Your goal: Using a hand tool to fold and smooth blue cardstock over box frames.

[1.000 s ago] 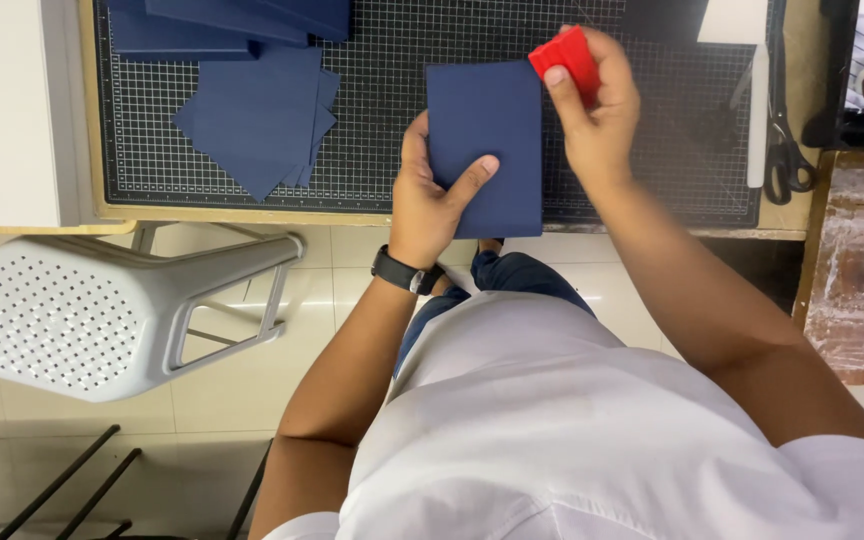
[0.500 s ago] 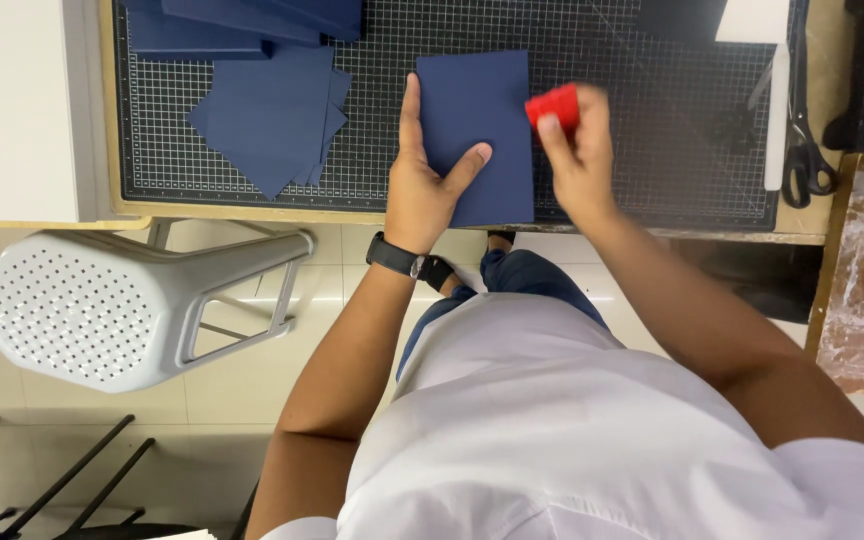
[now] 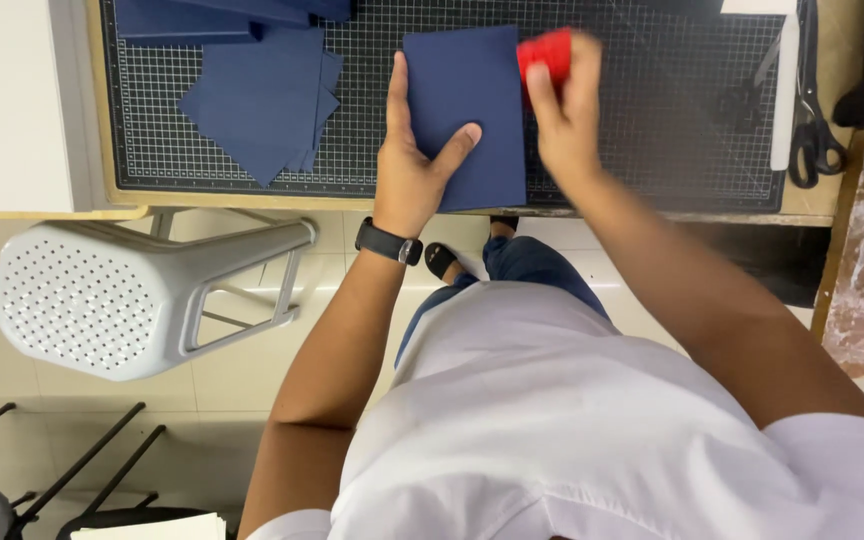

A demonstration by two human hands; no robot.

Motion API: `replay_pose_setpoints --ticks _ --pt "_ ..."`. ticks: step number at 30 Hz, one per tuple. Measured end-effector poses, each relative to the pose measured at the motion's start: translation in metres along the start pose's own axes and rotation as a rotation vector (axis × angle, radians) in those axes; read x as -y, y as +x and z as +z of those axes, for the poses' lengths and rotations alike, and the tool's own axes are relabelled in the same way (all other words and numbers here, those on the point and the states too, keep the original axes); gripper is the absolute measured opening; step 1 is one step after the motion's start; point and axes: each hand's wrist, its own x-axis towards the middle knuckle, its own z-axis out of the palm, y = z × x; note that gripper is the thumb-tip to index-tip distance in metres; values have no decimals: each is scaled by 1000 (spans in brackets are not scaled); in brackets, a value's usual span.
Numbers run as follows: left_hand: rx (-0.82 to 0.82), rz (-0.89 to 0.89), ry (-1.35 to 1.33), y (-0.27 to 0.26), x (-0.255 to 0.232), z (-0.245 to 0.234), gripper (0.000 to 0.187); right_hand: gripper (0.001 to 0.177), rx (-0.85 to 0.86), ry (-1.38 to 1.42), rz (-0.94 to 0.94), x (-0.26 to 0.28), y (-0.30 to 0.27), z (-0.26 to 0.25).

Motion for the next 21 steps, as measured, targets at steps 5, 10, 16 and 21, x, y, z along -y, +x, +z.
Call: replay_pose_setpoints --ticks 5,10,16,21 --pt "-38 -54 35 -5 0 3 99 26 6 5 57 21 -22 -4" --pt "-20 -58 41 -3 0 1 97 19 44 125 194 31 -86 -14" --pt "-36 -26 10 -3 0 2 96 28 16 76 28 31 -33 -6" --pt "-20 -9 47 -1 2 2 95 19 201 -2 47 55 -108 -41"
